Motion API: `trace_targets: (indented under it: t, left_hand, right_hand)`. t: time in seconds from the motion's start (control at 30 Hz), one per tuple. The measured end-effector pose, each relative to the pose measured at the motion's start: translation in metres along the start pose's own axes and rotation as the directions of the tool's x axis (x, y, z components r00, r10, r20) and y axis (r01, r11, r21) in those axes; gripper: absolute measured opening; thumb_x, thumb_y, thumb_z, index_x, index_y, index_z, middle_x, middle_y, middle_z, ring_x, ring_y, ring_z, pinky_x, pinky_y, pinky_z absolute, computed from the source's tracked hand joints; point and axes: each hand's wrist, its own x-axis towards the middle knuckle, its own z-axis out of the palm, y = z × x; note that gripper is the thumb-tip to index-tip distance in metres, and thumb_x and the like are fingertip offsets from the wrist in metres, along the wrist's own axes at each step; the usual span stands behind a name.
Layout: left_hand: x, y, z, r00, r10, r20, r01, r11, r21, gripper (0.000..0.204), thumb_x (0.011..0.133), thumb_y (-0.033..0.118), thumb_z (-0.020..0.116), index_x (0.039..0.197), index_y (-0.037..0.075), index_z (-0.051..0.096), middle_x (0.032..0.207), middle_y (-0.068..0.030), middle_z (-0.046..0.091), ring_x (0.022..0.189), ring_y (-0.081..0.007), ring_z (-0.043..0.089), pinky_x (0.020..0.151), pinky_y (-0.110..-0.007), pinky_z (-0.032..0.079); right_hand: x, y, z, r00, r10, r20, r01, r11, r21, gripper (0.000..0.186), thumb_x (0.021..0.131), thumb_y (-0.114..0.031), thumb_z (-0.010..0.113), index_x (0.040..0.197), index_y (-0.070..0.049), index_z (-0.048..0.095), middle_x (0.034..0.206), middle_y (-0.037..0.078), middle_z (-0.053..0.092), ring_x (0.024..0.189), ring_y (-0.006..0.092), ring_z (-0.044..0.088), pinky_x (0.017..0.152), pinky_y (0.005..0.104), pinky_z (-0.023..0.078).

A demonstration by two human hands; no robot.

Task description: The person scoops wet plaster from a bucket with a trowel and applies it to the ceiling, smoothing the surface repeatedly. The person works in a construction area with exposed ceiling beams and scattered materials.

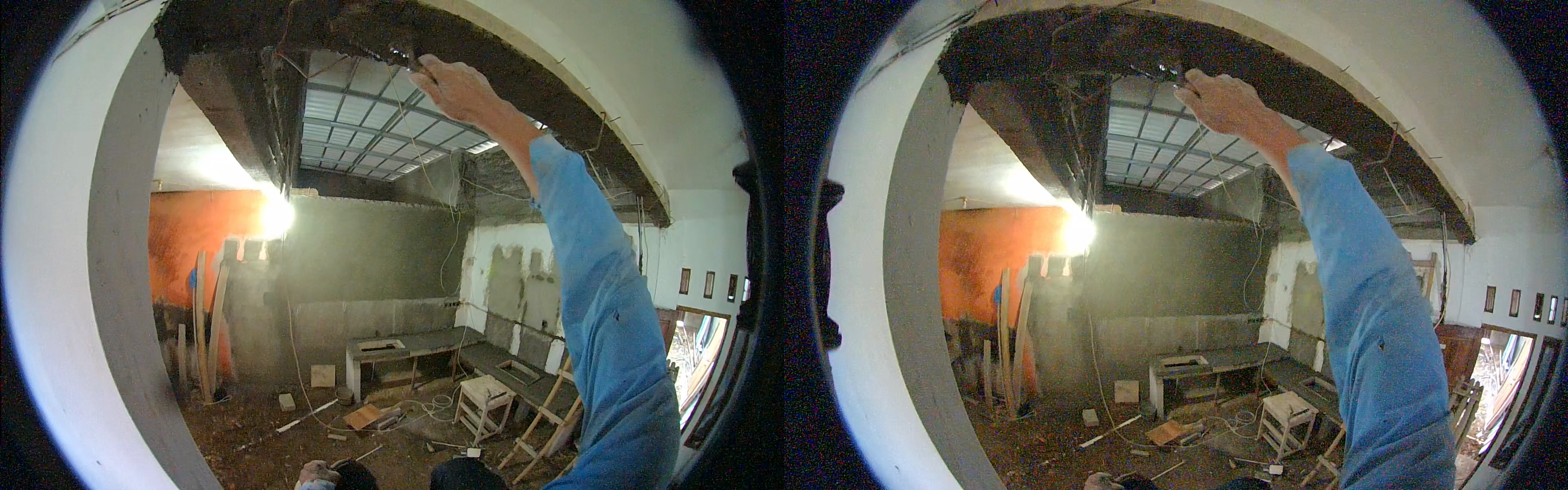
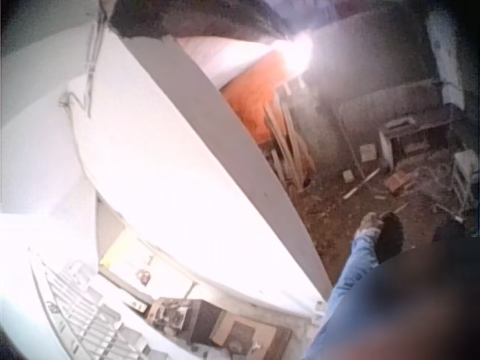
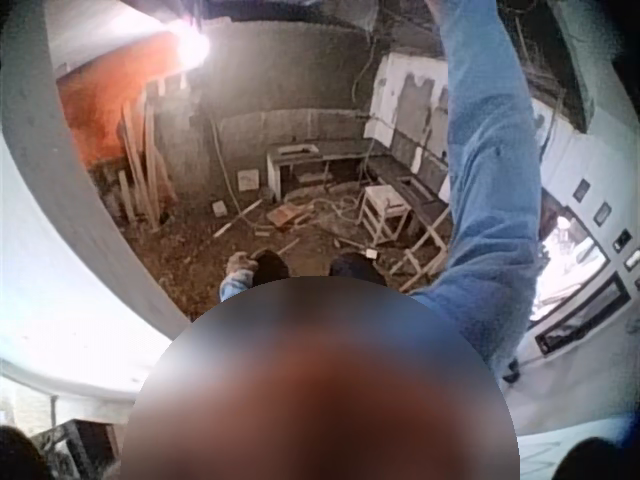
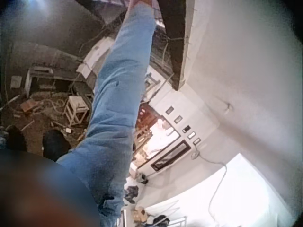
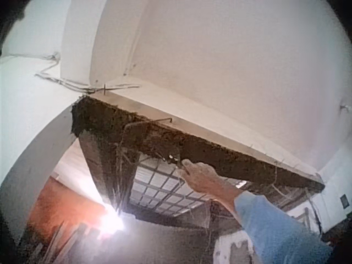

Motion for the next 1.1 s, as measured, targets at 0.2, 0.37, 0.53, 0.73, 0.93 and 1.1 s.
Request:
trace_targets:
  t: [0.2, 0.37, 0.53, 0.73, 0.93, 1.1]
  left_hand:
    - [-0.014, -0.001, -0.013, 0.993, 0.025, -0.113, -0.033, 0.997, -0.069, 0.02, 0.072, 0.022, 0.064, 0.086, 0.008, 0.07, 0.092, -0.0209, 0.068, 0.091, -0.0385, 0.064, 0.08, -0.044, 0.051]
    - [-0.015, -0.007, -0.019, 1.0, 0.025, -0.014, -0.026, 0.994, -0.11, 0.023, 0.071, 0.025, 0.066, 0.085, 0.008, 0.07, 0.09, -0.0203, 0.068, 0.088, -0.039, 0.064, 0.078, -0.043, 0.051]
    - [-0.01, -0.014, -0.004, 0.995, 0.073, -0.069, -0.079, 0.993, -0.089, 0.025, 0.071, 0.026, 0.067, 0.086, 0.006, 0.069, 0.09, -0.0204, 0.068, 0.088, -0.039, 0.064, 0.078, -0.043, 0.051]
    - [-0.01, -0.01, -0.007, 0.998, 0.059, 0.002, -0.059, 0.998, -0.013, 0.024, 0.073, 0.025, 0.063, 0.087, 0.006, 0.069, 0.093, -0.02, 0.068, 0.09, -0.0393, 0.064, 0.08, -0.044, 0.051]
    - [-0.008, 0.008, -0.006, 0.997, 0.06, -0.05, -0.062, 0.997, -0.037, 0.023, 0.071, 0.023, 0.063, 0.086, 0.006, 0.07, 0.092, -0.0202, 0.068, 0.091, -0.0387, 0.064, 0.08, -0.045, 0.051]
    - [-0.005, 0.012, 0.008, 0.987, 0.138, -0.08, -0.136, 0.99, 0.032, 0.022, 0.07, 0.025, 0.064, 0.084, 0.008, 0.07, 0.091, -0.0189, 0.068, 0.09, -0.0376, 0.065, 0.08, -0.044, 0.052]
  right_hand:
    - [0.001, 0.025, 0.049, 0.996, -0.059, -0.061, 0.057, 0.998, -0.026, 0.051, 0.098, -0.044, 0.042, 0.13, -0.005, 0.048, 0.101, 0.023, 0.065, 0.093, 0.0418, 0.063, 0.083, 0.0515, 0.048]
    - [-0.043, 0.043, 0.043, 0.995, 0.06, 0.082, -0.054, 0.996, -0.072, 0.046, 0.097, -0.045, 0.04, 0.116, -0.006, 0.053, 0.102, 0.023, 0.065, 0.094, 0.0432, 0.063, 0.084, 0.0546, 0.048]
    - [-0.031, 0.016, 0.015, 0.997, 0.069, 0.024, -0.07, 0.996, 0.059, 0.045, 0.097, -0.044, 0.041, 0.116, -0.005, 0.052, 0.098, 0.024, 0.066, 0.091, 0.0444, 0.063, 0.08, 0.0574, 0.048]
    - [0.01, -0.011, 0.013, 0.999, 0.002, 0.054, 0.0, 1.0, -0.031, 0.044, 0.096, -0.044, 0.042, 0.115, -0.006, 0.052, 0.095, 0.026, 0.066, 0.09, 0.0451, 0.063, 0.079, 0.0566, 0.05]
    - [-0.019, -0.001, -0.009, 0.989, 0.084, 0.125, -0.073, 0.993, -0.091, 0.042, 0.098, -0.045, 0.04, 0.115, -0.008, 0.052, 0.085, 0.023, 0.066, 0.083, 0.0429, 0.065, 0.073, 0.0543, 0.05]
    - [-0.01, 0.009, -0.025, 1.0, -0.018, -0.012, 0.016, 0.993, -0.119, 0.044, 0.098, -0.047, 0.04, 0.115, -0.008, 0.053, 0.084, 0.023, 0.065, 0.081, 0.0423, 0.064, 0.071, 0.053, 0.05]
